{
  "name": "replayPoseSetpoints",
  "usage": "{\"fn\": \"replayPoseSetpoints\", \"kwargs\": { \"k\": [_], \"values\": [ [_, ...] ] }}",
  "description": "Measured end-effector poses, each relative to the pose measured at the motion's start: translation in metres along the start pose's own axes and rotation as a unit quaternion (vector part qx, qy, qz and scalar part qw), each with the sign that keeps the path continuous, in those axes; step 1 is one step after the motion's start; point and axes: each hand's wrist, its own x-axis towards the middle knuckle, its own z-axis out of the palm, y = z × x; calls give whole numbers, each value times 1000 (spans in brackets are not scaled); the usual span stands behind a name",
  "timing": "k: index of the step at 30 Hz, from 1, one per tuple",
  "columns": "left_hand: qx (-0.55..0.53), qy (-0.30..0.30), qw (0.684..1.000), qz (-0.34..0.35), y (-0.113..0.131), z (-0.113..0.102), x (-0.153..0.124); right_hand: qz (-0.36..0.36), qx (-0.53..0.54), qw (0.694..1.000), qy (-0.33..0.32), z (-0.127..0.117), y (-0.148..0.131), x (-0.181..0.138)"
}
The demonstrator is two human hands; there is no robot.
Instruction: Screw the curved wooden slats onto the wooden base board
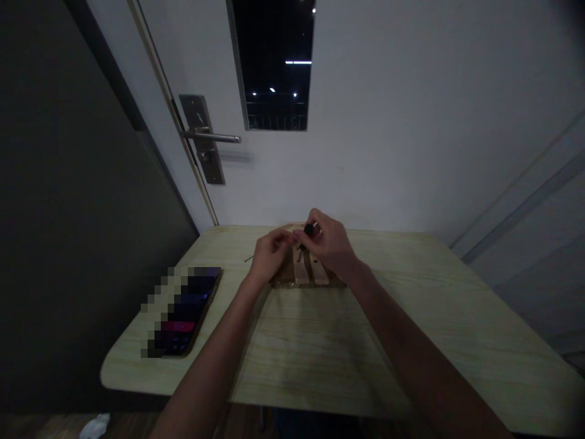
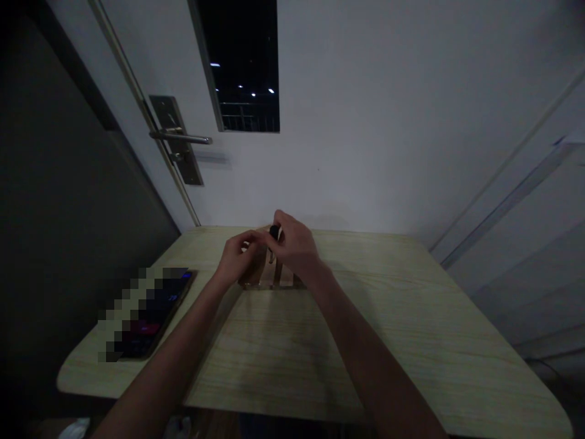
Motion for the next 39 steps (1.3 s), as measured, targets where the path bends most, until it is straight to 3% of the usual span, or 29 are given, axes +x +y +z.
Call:
{"fn": "replayPoseSetpoints", "kwargs": {
  "k": [3,7,13,18,24,32,36,39],
  "values": [
    [63,30,997,-16,-8,6,-3,3,20,998,-61,0,-1,-1],
    [144,19,989,-11,-19,9,-7,-9,47,993,-109,-9,-4,-2],
    [147,4,989,10,-24,12,-8,-5,73,980,-187,-25,5,9],
    [124,40,991,-14,-26,16,-12,-48,40,978,-201,-25,13,28],
    [129,55,990,-21,-29,18,-12,-8,-118,969,-218,-22,2,36],
    [144,54,988,-32,-27,16,-9,4,-70,962,-264,-35,-10,29],
    [132,71,988,-28,-33,15,-7,-12,-121,965,-230,-33,-5,35],
    [152,122,979,-56,-40,13,-5,-33,-143,964,-221,-28,-2,38]
  ]
}}
